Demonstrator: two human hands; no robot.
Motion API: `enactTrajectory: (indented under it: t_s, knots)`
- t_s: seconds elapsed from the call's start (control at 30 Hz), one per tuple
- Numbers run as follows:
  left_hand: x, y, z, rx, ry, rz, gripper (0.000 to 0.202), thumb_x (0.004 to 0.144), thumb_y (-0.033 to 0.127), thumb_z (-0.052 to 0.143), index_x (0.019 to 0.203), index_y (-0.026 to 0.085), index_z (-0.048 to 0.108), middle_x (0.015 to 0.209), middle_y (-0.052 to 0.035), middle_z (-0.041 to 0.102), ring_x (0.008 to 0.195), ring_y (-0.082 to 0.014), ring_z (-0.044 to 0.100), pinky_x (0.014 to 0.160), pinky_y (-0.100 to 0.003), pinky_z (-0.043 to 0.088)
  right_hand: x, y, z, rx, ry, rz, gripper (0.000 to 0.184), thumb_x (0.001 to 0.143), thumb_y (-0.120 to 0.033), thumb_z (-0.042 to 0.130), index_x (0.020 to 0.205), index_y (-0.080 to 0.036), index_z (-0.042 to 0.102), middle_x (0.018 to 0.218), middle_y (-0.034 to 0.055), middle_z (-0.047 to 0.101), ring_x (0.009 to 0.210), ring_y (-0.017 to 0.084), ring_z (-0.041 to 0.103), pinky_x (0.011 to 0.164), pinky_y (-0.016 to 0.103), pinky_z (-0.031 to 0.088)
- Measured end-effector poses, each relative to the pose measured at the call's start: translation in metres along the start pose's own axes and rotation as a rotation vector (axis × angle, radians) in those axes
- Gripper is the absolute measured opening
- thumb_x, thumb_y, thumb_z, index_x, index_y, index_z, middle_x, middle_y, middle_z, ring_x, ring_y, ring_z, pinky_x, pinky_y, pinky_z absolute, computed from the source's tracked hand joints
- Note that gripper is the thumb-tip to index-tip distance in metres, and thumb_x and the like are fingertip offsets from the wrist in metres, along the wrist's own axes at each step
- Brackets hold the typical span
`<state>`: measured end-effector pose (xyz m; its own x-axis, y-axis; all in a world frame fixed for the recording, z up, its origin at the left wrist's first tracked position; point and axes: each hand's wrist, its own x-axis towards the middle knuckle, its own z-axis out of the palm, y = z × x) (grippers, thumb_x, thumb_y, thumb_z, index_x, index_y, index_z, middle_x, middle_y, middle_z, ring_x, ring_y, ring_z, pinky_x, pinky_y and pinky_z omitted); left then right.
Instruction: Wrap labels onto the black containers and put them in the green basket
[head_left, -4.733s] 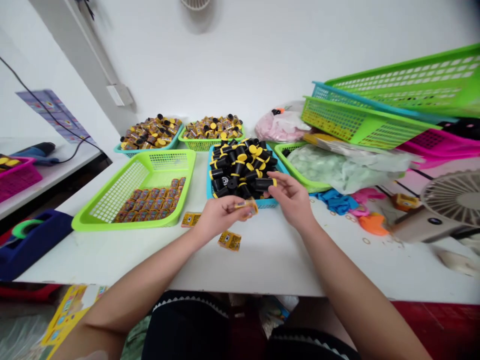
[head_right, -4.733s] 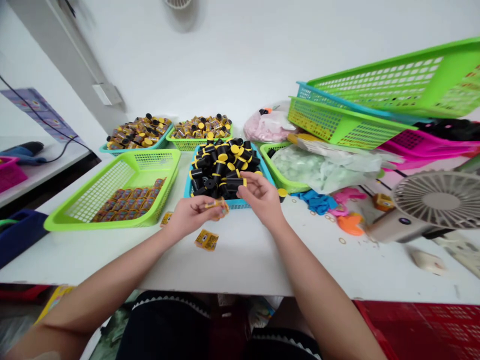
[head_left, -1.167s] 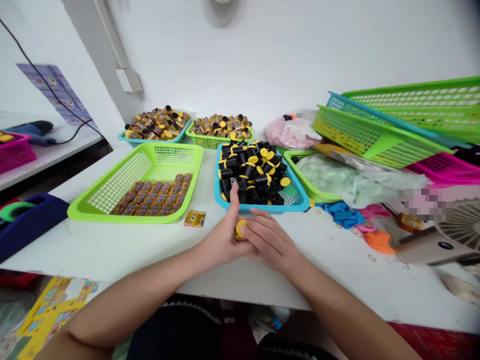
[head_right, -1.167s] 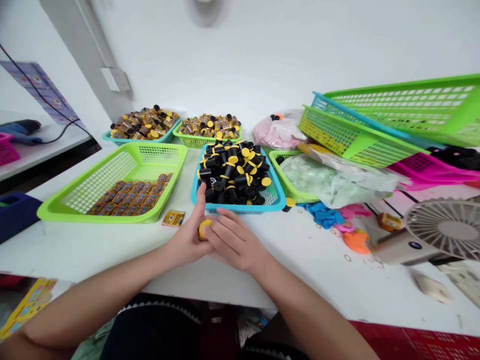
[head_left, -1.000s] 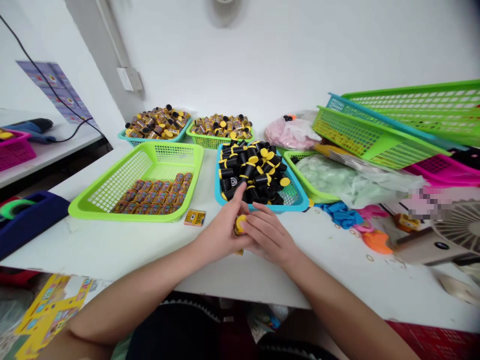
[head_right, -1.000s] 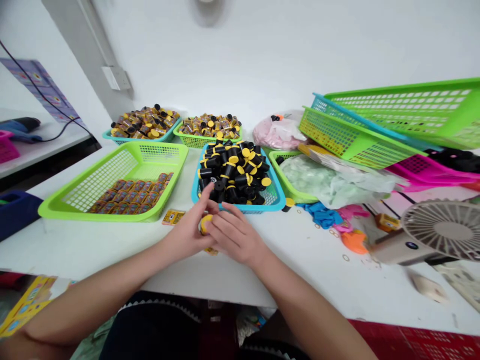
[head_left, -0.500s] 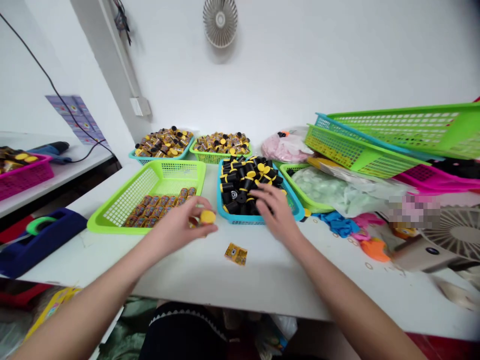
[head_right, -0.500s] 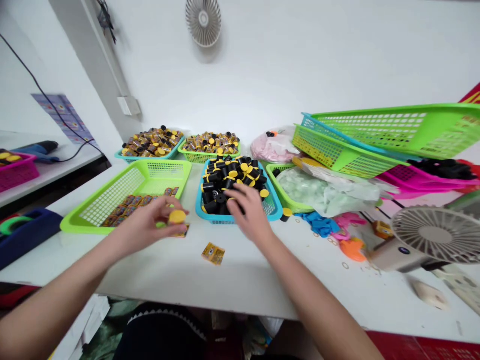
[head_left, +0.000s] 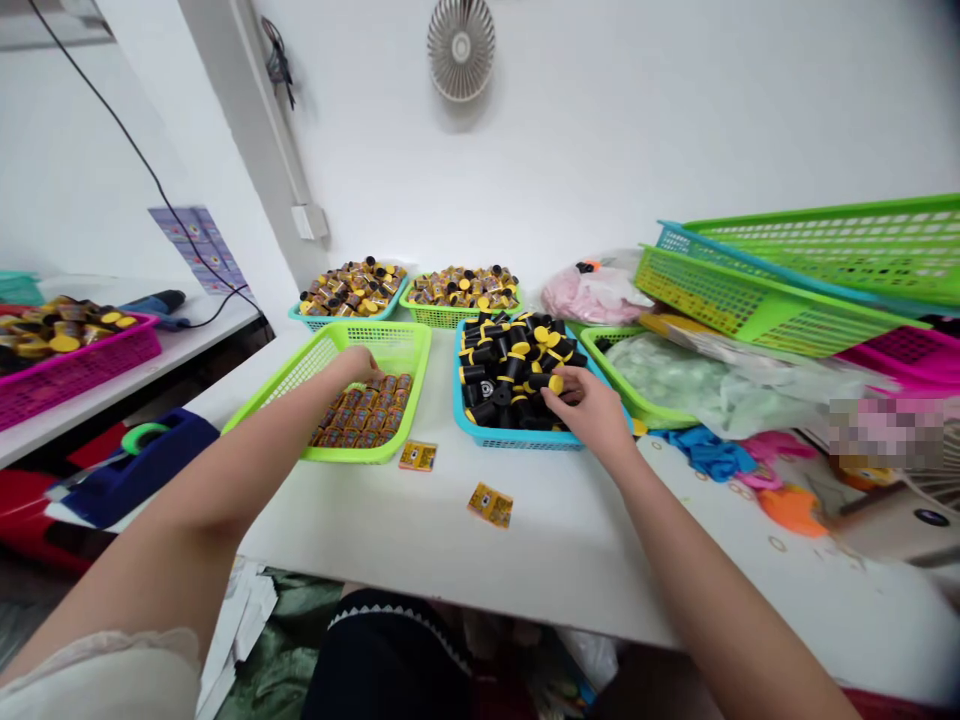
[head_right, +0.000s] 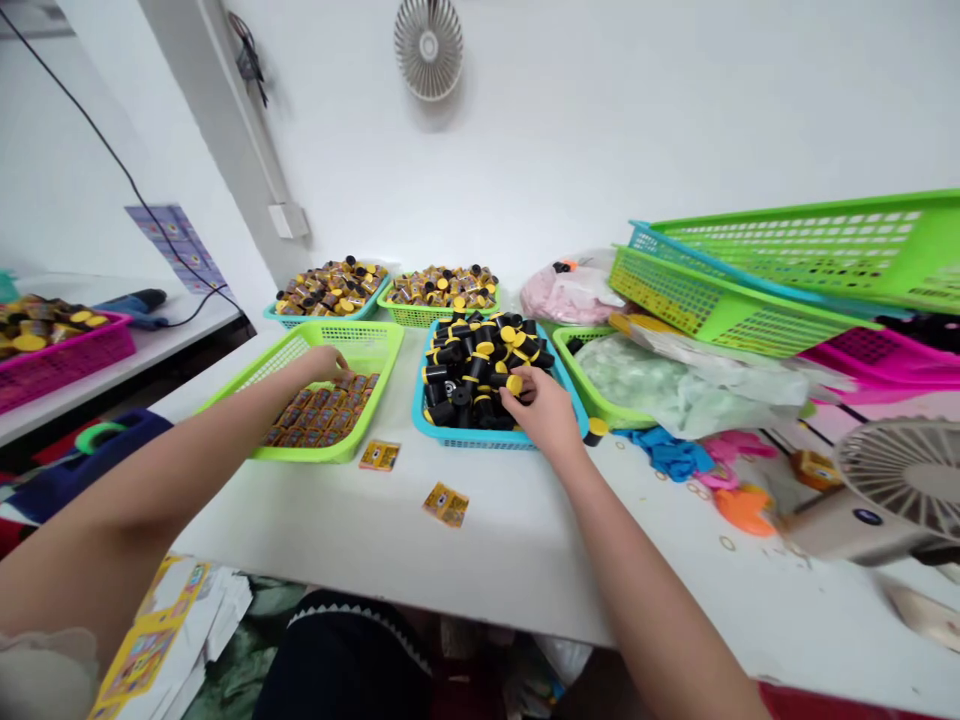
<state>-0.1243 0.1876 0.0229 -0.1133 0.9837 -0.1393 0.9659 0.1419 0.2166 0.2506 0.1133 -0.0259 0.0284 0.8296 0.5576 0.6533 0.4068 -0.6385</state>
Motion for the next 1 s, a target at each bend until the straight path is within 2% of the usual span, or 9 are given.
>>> enactTrajectory:
  t_s: [0.17, 0.27, 0.33, 0.4, 0.43, 0.57, 0.67, 0.83, 1.0]
  knots:
    - [-0.016, 0.01, -0.008, 0.05, 0.091, 0.06, 0.035, 0.087, 0.04, 0.066, 0.11, 0.012, 0.066, 0.111, -0.0123, 0.069, 0.107, -0.0291, 0.064, 0.093, -0.044, 0.049, -0.014, -0.003, -0.001, 0.0, 0.211, -0.197, 0.033, 0.083, -0.038, 0.065, 0.11, -0.019, 0.062, 0.09, 0.0066, 0.071, 0.069, 0.017, 0.068, 0.073, 0.036, 0.06]
    - [-0.055, 0.03, -0.003, 0.048, 0.253, 0.211, 0.044, 0.093, 0.039, 0.054, 0.127, 0.012, 0.057, 0.131, -0.0184, 0.061, 0.128, -0.034, 0.051, 0.105, -0.045, 0.039, -0.022, 0.001, 0.0, -0.072, 0.297, -0.385, 0.028, 0.086, -0.031, 0.063, 0.112, -0.022, 0.062, 0.108, 0.0103, 0.07, 0.073, 0.017, 0.068, 0.077, 0.038, 0.06]
    - [-0.095, 0.048, 0.02, 0.038, 0.282, 0.443, 0.04, 0.1, 0.033, 0.039, 0.133, 0.017, 0.053, 0.141, -0.0124, 0.054, 0.134, -0.0251, 0.045, 0.111, -0.039, 0.035, -0.027, 0.005, 0.001, -0.116, 0.294, -0.47, 0.027, 0.087, -0.028, 0.063, 0.113, -0.023, 0.062, 0.114, 0.0112, 0.07, 0.082, 0.02, 0.07, 0.082, 0.039, 0.059]
    - [-0.141, 0.065, 0.058, 0.047, 0.185, 0.899, 0.04, 0.101, 0.023, 0.031, 0.132, 0.018, 0.055, 0.141, -0.0105, 0.055, 0.132, -0.0199, 0.049, 0.111, -0.036, 0.038, -0.032, 0.009, 0.0, -0.152, 0.261, -0.492, 0.027, 0.087, -0.028, 0.063, 0.113, -0.023, 0.062, 0.116, 0.0114, 0.07, 0.091, 0.022, 0.071, 0.085, 0.04, 0.059]
    - [-0.163, 0.072, 0.08, 0.096, 0.143, 0.995, 0.042, 0.101, 0.02, 0.03, 0.137, 0.018, 0.051, 0.145, -0.0111, 0.053, 0.134, -0.0195, 0.048, 0.111, -0.036, 0.039, -0.033, 0.01, 0.0, -0.164, 0.248, -0.49, 0.027, 0.087, -0.028, 0.062, 0.114, -0.023, 0.062, 0.116, 0.0114, 0.07, 0.094, 0.023, 0.071, 0.085, 0.04, 0.06]
    - [-0.227, 0.08, 0.157, 0.272, 0.094, 0.936, 0.061, 0.097, 0.044, 0.046, 0.142, 0.004, 0.044, 0.148, -0.023, 0.044, 0.137, -0.0343, 0.044, 0.109, -0.048, 0.043, -0.036, 0.011, -0.001, -0.174, 0.23, -0.464, 0.026, 0.087, -0.03, 0.062, 0.112, -0.023, 0.063, 0.114, 0.0108, 0.071, 0.096, 0.023, 0.071, 0.082, 0.038, 0.061]
    - [-0.258, 0.067, 0.18, 0.345, 0.204, 0.963, 0.056, 0.096, 0.039, 0.048, 0.139, 0.002, 0.049, 0.144, -0.0227, 0.048, 0.132, -0.0353, 0.049, 0.107, -0.046, 0.046, -0.037, 0.009, -0.002, -0.147, 0.212, -0.476, 0.026, 0.088, -0.029, 0.062, 0.112, -0.023, 0.064, 0.114, 0.0101, 0.071, 0.098, 0.022, 0.071, 0.085, 0.038, 0.06]
    - [-0.285, 0.049, 0.141, 0.322, 0.283, 1.185, 0.041, 0.091, 0.006, 0.04, 0.126, 0.006, 0.062, 0.125, -0.0155, 0.067, 0.113, -0.0255, 0.067, 0.093, -0.032, 0.057, -0.036, 0.007, -0.002, -0.112, 0.182, -0.479, 0.025, 0.088, -0.027, 0.061, 0.113, -0.023, 0.064, 0.116, 0.01, 0.07, 0.106, 0.023, 0.069, 0.09, 0.039, 0.059]
    - [-0.236, 0.082, 0.071, -0.239, 0.171, 1.065, 0.035, 0.096, 0.014, 0.045, 0.126, 0.019, 0.063, 0.117, -0.0075, 0.073, 0.103, -0.0169, 0.07, 0.091, -0.027, 0.058, -0.036, 0.003, -0.004, -0.097, 0.248, -0.53, 0.03, 0.088, -0.024, 0.061, 0.117, -0.024, 0.061, 0.116, 0.0104, 0.069, 0.104, 0.024, 0.068, 0.091, 0.043, 0.058]
